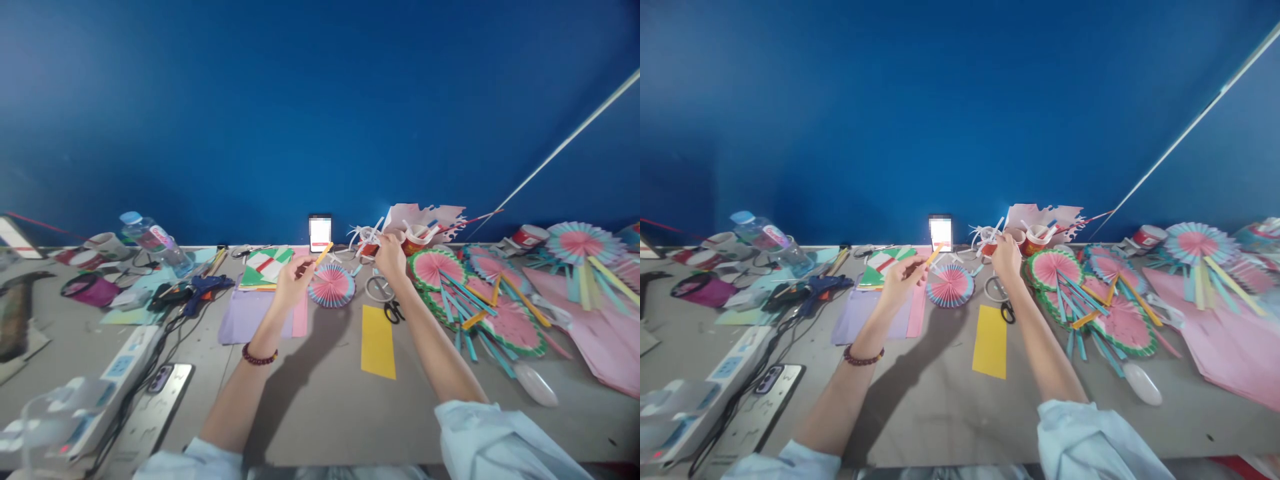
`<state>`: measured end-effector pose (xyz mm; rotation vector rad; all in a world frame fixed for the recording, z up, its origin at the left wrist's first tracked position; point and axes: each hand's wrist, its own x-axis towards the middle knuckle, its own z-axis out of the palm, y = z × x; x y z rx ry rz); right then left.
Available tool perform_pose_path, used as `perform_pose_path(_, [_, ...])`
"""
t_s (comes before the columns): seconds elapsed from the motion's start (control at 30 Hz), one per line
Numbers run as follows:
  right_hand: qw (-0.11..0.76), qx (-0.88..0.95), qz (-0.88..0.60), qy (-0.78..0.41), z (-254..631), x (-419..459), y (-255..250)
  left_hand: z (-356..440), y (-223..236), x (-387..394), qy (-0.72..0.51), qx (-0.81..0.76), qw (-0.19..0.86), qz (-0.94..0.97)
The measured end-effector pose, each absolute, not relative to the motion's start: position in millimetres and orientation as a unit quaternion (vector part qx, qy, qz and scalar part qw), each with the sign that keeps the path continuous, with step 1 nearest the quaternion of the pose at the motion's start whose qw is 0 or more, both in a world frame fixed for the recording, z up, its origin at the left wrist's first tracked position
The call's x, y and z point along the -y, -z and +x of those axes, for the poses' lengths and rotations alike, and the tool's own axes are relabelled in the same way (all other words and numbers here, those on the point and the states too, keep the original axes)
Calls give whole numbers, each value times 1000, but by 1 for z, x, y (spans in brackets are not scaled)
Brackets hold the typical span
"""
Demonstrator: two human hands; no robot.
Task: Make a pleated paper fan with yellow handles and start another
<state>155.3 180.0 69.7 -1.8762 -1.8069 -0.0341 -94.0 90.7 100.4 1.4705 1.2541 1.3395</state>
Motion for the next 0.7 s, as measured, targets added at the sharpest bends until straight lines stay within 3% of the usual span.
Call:
perform_pose_path(0.17, [396, 633, -665, 4, 145, -164, -63, -96, -101, -91, -521, -497, 388, 576])
perform_pose_path(0.4, [476, 597, -640, -80, 143, -172, -58, -98, -102, -92, -518, -500, 374, 584])
perform_pose_path(0.47, [433, 608, -651, -135, 148, -177, -59, -99, -103, -92, -518, -499, 373, 586])
perform_pose_path(0.6, [255, 699, -640, -193, 158, -173, -54, -100, -104, -91, -514, -502, 370, 589])
perform_pose_path(0.7, [207, 717, -638, -191, 159, -162, -41, -100, -104, -92, -513, -504, 368, 590])
